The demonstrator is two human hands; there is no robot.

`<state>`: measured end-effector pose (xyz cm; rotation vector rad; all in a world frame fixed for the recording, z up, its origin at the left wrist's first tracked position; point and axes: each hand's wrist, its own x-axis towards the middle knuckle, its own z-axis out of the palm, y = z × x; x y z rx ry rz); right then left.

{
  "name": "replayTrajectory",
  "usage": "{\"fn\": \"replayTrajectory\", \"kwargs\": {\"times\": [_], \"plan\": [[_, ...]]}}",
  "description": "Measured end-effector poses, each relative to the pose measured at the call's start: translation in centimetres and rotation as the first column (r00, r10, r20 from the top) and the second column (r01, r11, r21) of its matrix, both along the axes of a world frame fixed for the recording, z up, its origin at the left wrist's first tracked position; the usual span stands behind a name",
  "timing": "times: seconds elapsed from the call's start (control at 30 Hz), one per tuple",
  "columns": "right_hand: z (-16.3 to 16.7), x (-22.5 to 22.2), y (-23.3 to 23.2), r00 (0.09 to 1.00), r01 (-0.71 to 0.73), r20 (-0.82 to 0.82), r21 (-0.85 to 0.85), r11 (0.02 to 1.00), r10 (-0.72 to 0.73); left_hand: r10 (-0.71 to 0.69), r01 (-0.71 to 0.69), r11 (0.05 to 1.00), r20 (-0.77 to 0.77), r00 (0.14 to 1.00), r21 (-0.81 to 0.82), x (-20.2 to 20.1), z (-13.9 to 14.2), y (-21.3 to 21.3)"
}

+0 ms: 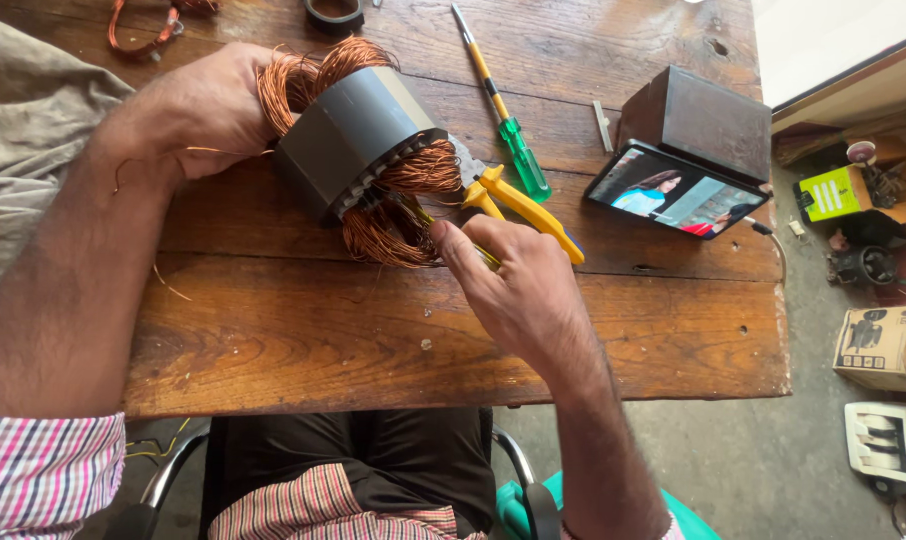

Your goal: The person uses pliers and a screwdriver to adjust and separate copper windings on a cylindrical electrical component. They repeatedly probe and pull at the wires while holding the component steady with the other hand.

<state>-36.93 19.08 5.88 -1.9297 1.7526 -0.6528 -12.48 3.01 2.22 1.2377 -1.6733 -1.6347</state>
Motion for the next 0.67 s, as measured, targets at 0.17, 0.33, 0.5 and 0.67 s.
{"fn": "replayTrajectory", "kwargs": {"times": [0.17, 0.33, 0.5, 0.67], "plan": [[0.1, -0.3, -0.3, 0.989, 0.080, 0.101, 0.257, 0.963, -0.109, 0.010, -0.011, 1.000, 0.033, 0.999, 0.012, 0.0, 0.0, 0.0], [0.1, -0.8, -0.9, 0.997, 0.004, 0.075, 0.224, 0.975, -0.021, 0.007, -0.007, 1.000, 0.031, 1.000, 0.004, -0.1, -0.1, -0.1], [0.2, -0.9, -1.2, 1.000, 0.000, 0.025, 0.258, 0.966, -0.007, -0.048, 0.047, 0.999, -0.049, 0.998, -0.025, 0.1, -0.7, -0.5], [-0.2, -0.6, -1.0, 0.999, 0.007, 0.049, 0.265, 0.964, -0.021, -0.033, 0.035, 0.999, 0.050, 0.998, -0.034, 0.4, -0.9, -0.7]]}}
